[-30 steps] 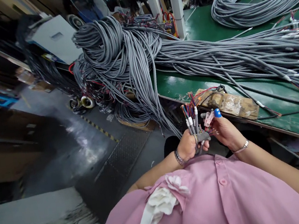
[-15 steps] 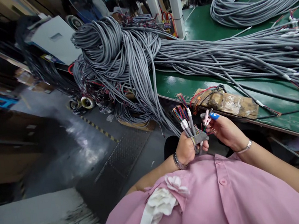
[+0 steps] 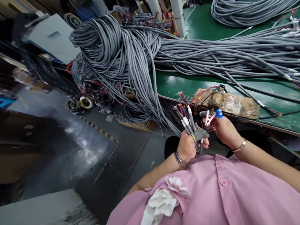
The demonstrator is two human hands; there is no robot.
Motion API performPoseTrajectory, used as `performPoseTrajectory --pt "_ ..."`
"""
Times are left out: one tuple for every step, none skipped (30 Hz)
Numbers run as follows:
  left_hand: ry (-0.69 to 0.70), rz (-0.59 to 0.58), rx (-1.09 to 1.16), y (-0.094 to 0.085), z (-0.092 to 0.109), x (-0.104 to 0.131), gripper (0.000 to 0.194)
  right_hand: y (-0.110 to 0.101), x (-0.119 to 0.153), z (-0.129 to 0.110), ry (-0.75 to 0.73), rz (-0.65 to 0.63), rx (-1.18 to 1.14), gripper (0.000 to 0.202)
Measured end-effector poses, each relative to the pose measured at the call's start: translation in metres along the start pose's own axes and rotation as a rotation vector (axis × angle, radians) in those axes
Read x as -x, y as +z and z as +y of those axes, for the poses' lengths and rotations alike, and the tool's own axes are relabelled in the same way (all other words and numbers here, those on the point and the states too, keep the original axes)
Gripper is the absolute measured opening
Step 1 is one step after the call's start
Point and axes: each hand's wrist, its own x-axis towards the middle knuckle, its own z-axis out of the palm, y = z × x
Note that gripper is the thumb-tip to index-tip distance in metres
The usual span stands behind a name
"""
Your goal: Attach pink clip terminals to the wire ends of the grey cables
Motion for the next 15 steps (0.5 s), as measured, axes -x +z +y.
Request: performPoseTrajectory --pt "-0.003 0.004 0.001 0.000 0.000 0.000 0.030 -0.001 0.000 0.001 -0.034 0.020 0.009 0.057" --pt "-0.005 0.006 0.003 0.000 0.000 0.001 0.029 -0.001 -0.001 0.002 -0.047 0.030 -0.001 0.056" --pt "-0.005 0.006 0.003 0.000 0.001 0.001 0.029 -0.001 -0.002 0.002 -0.034 0.030 -0.030 0.056" --pt "-0.003 0.002 0.002 0.000 0.001 0.001 0.029 0.000 -0.003 0.002 0.008 0.018 -0.072 0.056" --pt "-0.001 -0.001 -0.002 0.001 0.001 0.001 0.029 0.001 -0.004 0.002 0.053 0.011 -0.121 0.056" --pt "0.001 -0.002 -0.008 0.002 0.002 0.001 0.030 0.001 -0.005 0.002 0.089 0.012 -0.170 0.055" --pt "0.001 0.000 -0.015 0.002 0.002 0.001 0.031 0.002 -0.006 0.001 0.111 0.022 -0.216 0.053" --pt "-0.001 0.006 -0.021 0.003 0.002 0.001 0.032 0.003 -0.008 0.001 0.122 0.040 -0.255 0.050" --pt "-0.004 0.013 -0.026 0.003 0.002 0.001 0.033 0.003 -0.009 0.002 0.129 0.058 -0.288 0.048" --pt "-0.007 0.018 -0.029 0.003 0.002 0.001 0.034 0.003 -0.010 0.003 0.132 0.074 -0.311 0.045" --pt "-0.011 0.021 -0.031 0.003 0.001 0.000 0.034 0.003 -0.010 0.004 0.134 0.086 -0.326 0.043" --pt "-0.015 0.023 -0.031 0.003 0.000 0.000 0.034 0.002 -0.011 0.005 0.136 0.093 -0.334 0.042" --pt "-0.021 0.023 -0.030 0.002 0.000 -0.001 0.034 0.002 -0.011 0.006 0.136 0.097 -0.338 0.041" --pt "-0.029 0.021 -0.025 0.002 -0.001 -0.001 0.033 0.001 -0.011 0.007 0.137 0.094 -0.341 0.042" --pt "-0.033 0.020 -0.019 0.001 -0.002 0.000 0.032 0.000 -0.010 0.008 0.137 0.086 -0.345 0.042"
